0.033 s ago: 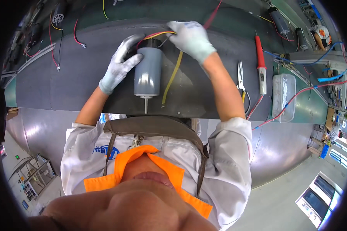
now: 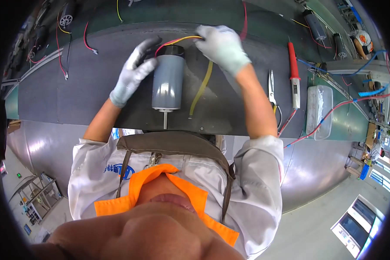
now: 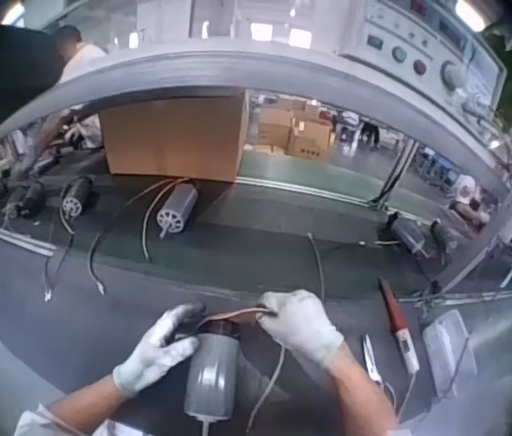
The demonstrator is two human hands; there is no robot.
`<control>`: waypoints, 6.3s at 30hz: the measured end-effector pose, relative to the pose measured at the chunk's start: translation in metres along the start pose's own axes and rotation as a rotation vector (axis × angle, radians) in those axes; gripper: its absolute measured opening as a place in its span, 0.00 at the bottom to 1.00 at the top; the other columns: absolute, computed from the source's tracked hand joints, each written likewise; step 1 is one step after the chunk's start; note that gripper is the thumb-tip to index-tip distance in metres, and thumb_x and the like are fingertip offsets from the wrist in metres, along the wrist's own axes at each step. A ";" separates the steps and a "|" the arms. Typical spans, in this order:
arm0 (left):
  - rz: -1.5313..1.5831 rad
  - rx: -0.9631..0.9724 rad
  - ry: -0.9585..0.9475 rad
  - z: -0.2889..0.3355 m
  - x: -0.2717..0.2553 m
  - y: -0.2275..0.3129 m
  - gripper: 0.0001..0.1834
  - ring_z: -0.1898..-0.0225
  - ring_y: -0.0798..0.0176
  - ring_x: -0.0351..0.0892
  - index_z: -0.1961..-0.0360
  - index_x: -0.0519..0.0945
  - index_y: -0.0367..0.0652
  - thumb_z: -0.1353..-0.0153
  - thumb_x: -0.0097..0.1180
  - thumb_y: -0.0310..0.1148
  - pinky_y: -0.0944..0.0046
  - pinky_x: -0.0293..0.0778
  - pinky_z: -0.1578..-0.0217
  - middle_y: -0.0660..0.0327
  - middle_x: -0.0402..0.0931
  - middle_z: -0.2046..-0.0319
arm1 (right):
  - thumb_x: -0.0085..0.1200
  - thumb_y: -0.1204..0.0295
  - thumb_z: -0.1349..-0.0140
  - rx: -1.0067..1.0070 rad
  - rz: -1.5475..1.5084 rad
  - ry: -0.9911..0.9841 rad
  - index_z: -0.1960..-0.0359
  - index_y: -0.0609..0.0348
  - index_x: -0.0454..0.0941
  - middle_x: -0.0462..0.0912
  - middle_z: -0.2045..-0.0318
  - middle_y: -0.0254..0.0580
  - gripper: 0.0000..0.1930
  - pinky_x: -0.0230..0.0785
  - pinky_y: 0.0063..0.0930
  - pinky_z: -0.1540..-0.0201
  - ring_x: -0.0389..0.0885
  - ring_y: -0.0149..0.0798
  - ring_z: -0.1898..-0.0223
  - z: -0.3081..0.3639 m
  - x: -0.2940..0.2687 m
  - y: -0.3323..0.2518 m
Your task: Assembling wire leads and components onto cylindrical electric motors at a factory workstation.
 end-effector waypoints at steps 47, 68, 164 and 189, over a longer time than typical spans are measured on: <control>-0.530 -0.796 -0.887 -0.054 0.014 0.058 0.26 0.86 0.70 0.67 0.69 0.78 0.41 0.37 0.61 0.57 0.64 0.62 0.86 0.66 0.70 0.82 | 0.55 0.61 0.29 0.586 -0.434 1.297 0.48 0.69 0.81 0.86 0.54 0.47 0.20 0.67 0.19 0.68 0.80 0.30 0.65 0.321 -0.152 0.159; -0.104 -0.788 -0.221 -0.021 0.022 0.044 0.15 0.81 0.78 0.69 0.61 0.82 0.42 0.32 0.55 0.44 0.73 0.64 0.82 0.70 0.74 0.78 | 0.54 0.83 0.34 0.292 -1.377 0.320 0.47 0.70 0.77 0.85 0.54 0.47 0.14 0.81 0.27 0.55 0.86 0.36 0.57 0.108 0.065 -0.078; -0.088 -0.313 -0.215 -0.006 0.086 0.042 0.13 0.60 0.76 0.79 0.51 0.84 0.33 0.31 0.58 0.30 0.72 0.76 0.58 0.64 0.85 0.61 | 0.59 0.71 0.34 0.269 -1.489 0.606 0.32 0.71 0.63 0.84 0.72 0.39 0.32 0.64 0.16 0.78 0.75 0.23 0.79 0.112 0.059 -0.037; -0.461 0.441 -0.172 -0.010 0.085 0.024 0.10 0.67 0.54 0.84 0.58 0.86 0.44 0.40 0.63 0.31 0.60 0.80 0.65 0.57 0.84 0.67 | 0.64 0.69 0.39 0.366 -1.497 0.361 0.34 0.75 0.66 0.78 0.77 0.31 0.34 0.59 0.16 0.82 0.72 0.22 0.81 0.111 0.047 -0.029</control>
Point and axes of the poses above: each hand's wrist, its own z-axis away from the middle knuckle, its own x-axis out of the palm, y = z × x, the point moved 1 cm from there along -z, towards the middle knuckle
